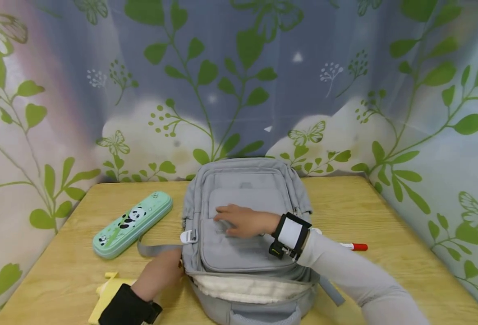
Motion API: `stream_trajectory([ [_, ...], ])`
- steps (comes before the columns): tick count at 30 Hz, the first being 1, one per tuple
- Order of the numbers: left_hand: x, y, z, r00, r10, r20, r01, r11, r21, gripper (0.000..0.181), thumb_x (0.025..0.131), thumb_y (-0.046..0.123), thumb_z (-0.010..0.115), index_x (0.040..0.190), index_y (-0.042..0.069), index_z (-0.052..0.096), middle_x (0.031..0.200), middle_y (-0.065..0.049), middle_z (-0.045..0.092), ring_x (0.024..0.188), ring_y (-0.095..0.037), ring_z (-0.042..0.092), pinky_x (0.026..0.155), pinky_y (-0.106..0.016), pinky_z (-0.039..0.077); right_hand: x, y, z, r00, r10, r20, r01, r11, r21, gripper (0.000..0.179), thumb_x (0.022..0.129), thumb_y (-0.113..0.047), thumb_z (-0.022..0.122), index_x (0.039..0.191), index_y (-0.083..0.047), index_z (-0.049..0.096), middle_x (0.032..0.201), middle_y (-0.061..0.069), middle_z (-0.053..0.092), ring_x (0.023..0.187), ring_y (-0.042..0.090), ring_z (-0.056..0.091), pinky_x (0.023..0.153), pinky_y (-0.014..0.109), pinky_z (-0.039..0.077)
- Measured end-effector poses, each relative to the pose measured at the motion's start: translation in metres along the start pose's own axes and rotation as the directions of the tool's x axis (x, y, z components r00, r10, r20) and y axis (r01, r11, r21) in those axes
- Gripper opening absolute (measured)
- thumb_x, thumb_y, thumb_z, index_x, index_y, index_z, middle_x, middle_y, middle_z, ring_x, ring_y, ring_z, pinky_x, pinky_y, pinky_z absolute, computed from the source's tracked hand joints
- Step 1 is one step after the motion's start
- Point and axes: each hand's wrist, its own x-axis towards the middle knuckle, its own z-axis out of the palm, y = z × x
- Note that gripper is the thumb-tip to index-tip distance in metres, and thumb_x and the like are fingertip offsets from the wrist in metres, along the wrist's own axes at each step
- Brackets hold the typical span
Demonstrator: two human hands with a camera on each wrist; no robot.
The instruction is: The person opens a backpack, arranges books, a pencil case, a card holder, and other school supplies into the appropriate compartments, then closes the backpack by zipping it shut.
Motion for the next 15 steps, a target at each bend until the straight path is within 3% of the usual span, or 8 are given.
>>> stream_trajectory([
  [4,-0.002,0.0,0.004,0.999,-0.05,-0.014,0.049,0.998,-0.03,0.006,0.078,0.001,0.058,0.079,0.007,0.059,0.07,-0.002,0.057,0.064,-0.014,0.05,0.057,-0.032,0.041,0.005,-0.001,0.005,1.0,0.021,0.006,-0.02,0.997,-0.074,0.052,0.097,-0.023,0.05,0.146,-0.022,0.031,0.157,0.006,0.015,0.144,0.035,0.012,0.115,0.049,0.019],
  [7,-0.004,0.0,0.002,0.996,-0.085,0.026,0.087,0.994,-0.061,0.022,0.077,0.002,0.057,0.061,0.012,0.046,0.058,0.002,0.04,0.055,-0.013,0.038,0.051,-0.026,0.029,0.004,-0.003,0.007,0.999,0.043,0.009,-0.042,0.996,-0.081,0.053,0.098,-0.024,0.05,0.147,-0.024,0.03,0.158,0.004,0.013,0.145,0.034,0.011,0.114,0.052,0.018],
  [10,-0.008,0.003,-0.003,0.992,-0.112,0.052,0.114,0.993,-0.028,0.035,0.079,0.007,0.06,0.054,0.015,0.037,0.054,0.004,0.031,0.05,-0.012,0.033,0.049,-0.025,0.023,0.004,-0.003,0.009,0.998,0.061,0.004,-0.061,0.993,-0.101,0.053,0.098,-0.025,0.049,0.147,-0.026,0.029,0.158,0.003,0.013,0.145,0.032,0.011,0.114,0.052,0.017],
  [15,-0.019,0.011,-0.01,0.991,-0.106,0.077,0.1,0.992,0.074,0.034,0.084,0.018,0.067,0.056,0.016,0.047,0.052,0.005,0.037,0.049,-0.011,0.037,0.047,-0.025,0.026,0.006,-0.003,0.019,0.994,0.1,0.036,-0.093,0.983,-0.156,0.065,0.092,-0.052,0.049,0.148,-0.035,0.022,0.159,0.0,0.003,0.146,0.031,0.002,0.114,0.055,0.011],
])
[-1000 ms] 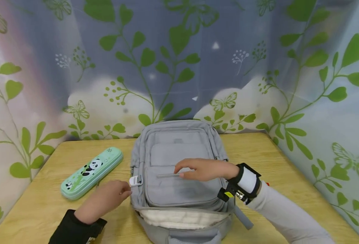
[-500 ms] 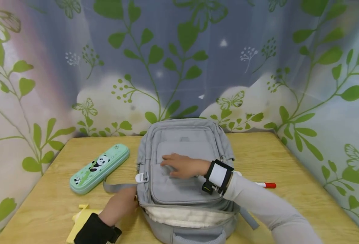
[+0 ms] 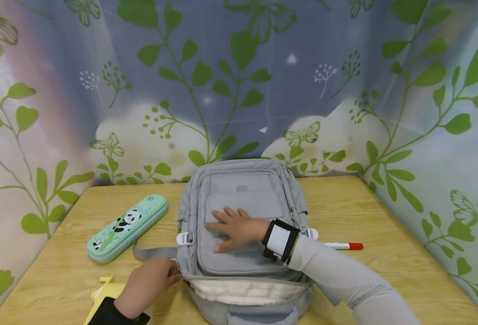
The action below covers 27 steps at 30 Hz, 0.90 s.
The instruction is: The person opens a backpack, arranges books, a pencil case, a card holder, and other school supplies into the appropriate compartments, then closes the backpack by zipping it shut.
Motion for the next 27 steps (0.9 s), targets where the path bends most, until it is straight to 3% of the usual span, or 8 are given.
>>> stream_trajectory([
  [4,-0.011,0.006,-0.003,0.997,0.032,0.064,-0.034,0.999,0.037,0.024,0.085,0.017,0.066,0.063,0.017,0.057,0.057,0.004,0.045,0.053,-0.011,0.04,0.05,-0.027,0.031,0.001,-0.006,0.007,0.999,0.032,0.03,-0.031,0.999,-0.042,0.079,0.082,-0.067,0.049,0.148,-0.041,0.015,0.159,0.0,-0.005,0.146,0.032,-0.005,0.114,0.057,0.006],
  [12,-0.025,0.032,-0.003,0.978,0.096,0.184,-0.105,0.994,0.038,0.016,0.084,0.018,0.066,0.069,0.015,0.065,0.06,0.005,0.054,0.055,-0.012,0.047,0.052,-0.033,0.039,0.0,-0.01,0.011,0.998,0.059,-0.005,-0.059,0.995,-0.081,0.079,0.081,-0.067,0.05,0.148,-0.041,0.016,0.159,0.002,-0.004,0.146,0.033,-0.003,0.113,0.059,0.008],
  [18,-0.027,0.049,-0.001,0.961,0.168,0.22,-0.172,0.985,-0.004,0.018,0.084,0.021,0.067,0.068,0.015,0.067,0.058,0.006,0.053,0.052,-0.01,0.046,0.051,-0.031,0.039,-0.001,-0.01,0.014,0.997,0.071,-0.018,-0.073,0.993,-0.097,0.08,0.08,-0.067,0.052,0.147,-0.042,0.017,0.159,0.001,-0.003,0.146,0.032,-0.001,0.113,0.058,0.009],
  [27,-0.023,0.056,0.001,0.926,0.299,0.232,-0.271,0.952,-0.144,0.022,0.087,0.021,0.064,0.065,0.015,0.064,0.053,0.008,0.045,0.049,-0.006,0.039,0.049,-0.026,0.034,0.002,-0.013,0.018,0.995,0.094,-0.044,-0.1,0.982,-0.159,0.081,0.077,-0.07,0.051,0.146,-0.045,0.016,0.159,0.0,-0.002,0.146,0.03,0.001,0.113,0.057,0.013],
])
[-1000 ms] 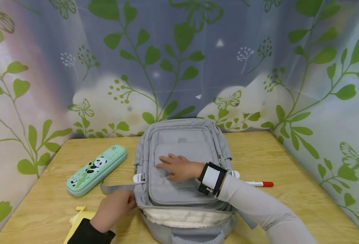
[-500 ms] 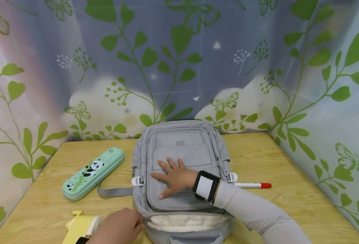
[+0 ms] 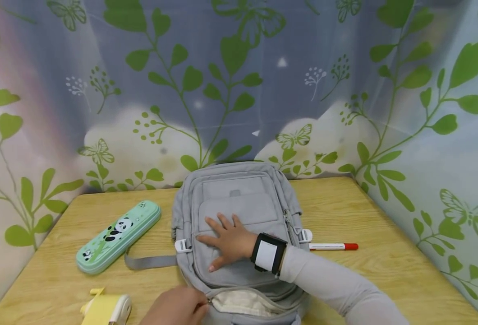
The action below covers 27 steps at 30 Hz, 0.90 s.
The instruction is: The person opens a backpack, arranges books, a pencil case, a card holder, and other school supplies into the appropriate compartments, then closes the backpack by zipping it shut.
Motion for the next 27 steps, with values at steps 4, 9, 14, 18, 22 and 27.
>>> stream_trajectory([
  [4,-0.002,-0.001,-0.001,0.998,-0.055,0.011,0.055,0.998,-0.038,0.026,0.086,0.023,0.065,0.062,0.015,0.061,0.052,0.007,0.044,0.049,-0.008,0.04,0.048,-0.027,0.033,0.0,0.002,-0.003,1.0,-0.006,0.0,0.006,1.0,0.01,0.077,0.08,-0.068,0.049,0.146,-0.044,0.018,0.159,0.001,-0.001,0.146,0.032,0.003,0.113,0.058,0.014],
  [9,-0.013,-0.014,-0.006,0.999,-0.053,0.008,0.053,0.997,-0.054,0.031,0.084,0.026,0.067,0.057,0.016,0.056,0.052,0.008,0.044,0.048,-0.007,0.04,0.046,-0.026,0.031,-0.018,-0.001,-0.028,0.983,-0.172,-0.057,0.18,0.959,0.217,0.05,0.093,-0.045,0.05,0.139,-0.026,0.044,0.149,0.005,0.034,0.137,0.023,0.034,0.109,0.039,0.033],
  [14,-0.024,-0.03,-0.012,0.998,0.006,0.062,0.001,0.993,-0.117,0.019,0.084,0.024,0.067,0.067,0.017,0.064,0.062,0.009,0.059,0.055,-0.002,0.049,0.051,-0.024,0.04,-0.052,-0.031,-0.045,0.895,-0.445,-0.039,0.416,0.798,0.437,0.033,0.095,-0.028,0.055,0.125,-0.016,0.059,0.087,-0.007,0.062,0.073,-0.001,0.055,0.068,0.012,0.044],
  [18,-0.025,-0.032,-0.013,0.996,0.024,0.081,-0.008,0.982,-0.191,0.016,0.085,0.018,0.064,0.07,0.015,0.066,0.063,0.008,0.06,0.056,-0.003,0.049,0.052,-0.023,0.04,-0.064,-0.054,-0.035,0.85,-0.525,0.043,0.461,0.782,0.42,0.029,0.092,-0.026,0.059,0.119,-0.016,0.064,0.069,-0.011,0.056,0.056,-0.006,0.044,0.057,0.007,0.037],
  [22,-0.025,-0.029,-0.015,0.997,0.053,0.055,-0.038,0.97,-0.242,0.018,0.086,0.014,0.061,0.07,0.012,0.066,0.059,0.008,0.053,0.052,-0.003,0.042,0.05,-0.021,0.035,-0.062,-0.064,-0.024,0.872,-0.49,-0.024,0.477,0.837,0.267,0.019,0.088,-0.023,0.064,0.106,-0.022,0.07,0.084,-0.017,0.065,0.067,-0.012,0.05,0.061,0.003,0.038],
  [27,-0.026,-0.031,-0.022,0.998,0.067,-0.009,-0.067,0.97,-0.232,0.028,0.094,0.031,0.055,0.076,0.012,0.066,0.063,0.007,0.059,0.053,-0.001,0.046,0.05,-0.023,0.038,-0.062,-0.068,-0.021,0.875,-0.47,-0.117,0.484,0.854,0.19,0.007,0.085,-0.018,0.065,0.082,-0.023,0.069,0.063,-0.017,0.053,0.054,-0.009,0.04,0.05,0.006,0.032],
])
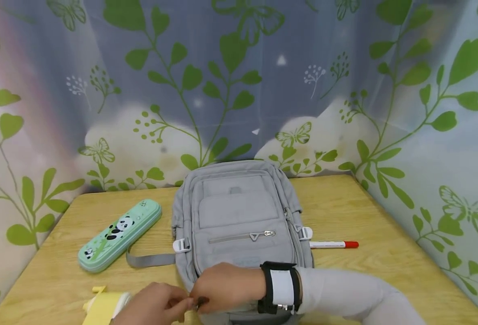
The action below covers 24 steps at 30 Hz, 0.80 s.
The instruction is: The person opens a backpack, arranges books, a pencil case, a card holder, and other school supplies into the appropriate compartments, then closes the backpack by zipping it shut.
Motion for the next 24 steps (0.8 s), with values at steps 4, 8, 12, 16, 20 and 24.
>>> stream_trajectory([
  [4,0.002,-0.008,-0.009,0.99,-0.03,-0.137,0.051,0.987,0.152,0.015,0.091,0.029,0.059,0.09,0.016,0.065,0.084,0.006,0.062,0.062,-0.003,0.053,0.054,-0.023,0.042,-0.005,0.0,0.0,1.0,-0.018,0.0,0.018,0.998,0.056,0.008,0.089,-0.017,0.061,0.087,-0.02,0.069,0.065,-0.016,0.054,0.054,-0.01,0.041,0.053,0.004,0.033],
  [8,0.011,-0.022,-0.01,0.966,0.226,-0.129,-0.143,0.874,0.464,0.033,0.08,0.017,0.073,0.11,0.019,0.06,0.114,0.0,0.057,0.085,-0.012,0.061,0.065,-0.024,0.05,-0.011,0.001,0.0,0.998,-0.015,0.057,0.004,0.983,0.186,0.01,0.094,-0.018,0.055,0.097,-0.018,0.065,0.073,-0.013,0.057,0.058,-0.009,0.046,0.057,0.005,0.038],
  [12,0.023,-0.031,-0.002,0.871,0.491,0.014,-0.358,0.615,0.702,0.053,0.07,0.023,0.08,0.118,0.022,0.058,0.123,0.001,0.056,0.1,-0.016,0.058,0.078,-0.028,0.051,-0.018,0.001,-0.001,0.992,-0.034,0.118,-0.008,0.941,0.338,0.01,0.095,-0.016,0.054,0.098,-0.013,0.063,0.08,-0.008,0.062,0.064,-0.01,0.05,0.062,0.006,0.042],
  [16,0.035,-0.034,0.01,0.715,0.699,0.019,-0.411,0.398,0.82,0.036,0.069,0.025,0.08,0.1,0.026,0.063,0.103,0.011,0.06,0.087,-0.006,0.054,0.075,-0.024,0.045,-0.024,0.003,-0.001,0.987,-0.06,0.147,-0.018,0.877,0.481,0.015,0.095,-0.014,0.055,0.103,-0.007,0.064,0.095,0.001,0.068,0.075,-0.01,0.055,0.073,0.008,0.047],
  [20,0.044,-0.026,0.018,0.693,0.72,0.031,-0.446,0.395,0.803,0.02,0.075,0.015,0.075,0.08,0.026,0.058,0.078,0.015,0.053,0.068,0.002,0.044,0.06,-0.013,0.036,-0.029,0.003,0.0,0.992,-0.049,0.114,-0.007,0.894,0.448,0.016,0.095,-0.014,0.054,0.097,-0.007,0.068,0.086,-0.003,0.067,0.067,-0.011,0.051,0.068,0.007,0.046],
  [24,0.044,-0.016,0.019,0.815,0.577,0.06,-0.42,0.516,0.746,0.019,0.079,0.009,0.07,0.074,0.022,0.057,0.073,0.014,0.053,0.06,0.004,0.041,0.05,-0.01,0.032,-0.034,0.001,0.001,0.997,0.009,0.081,-0.041,0.912,0.408,0.019,0.095,-0.013,0.054,0.088,-0.008,0.07,0.065,-0.005,0.059,0.051,-0.009,0.043,0.058,0.007,0.043],
])
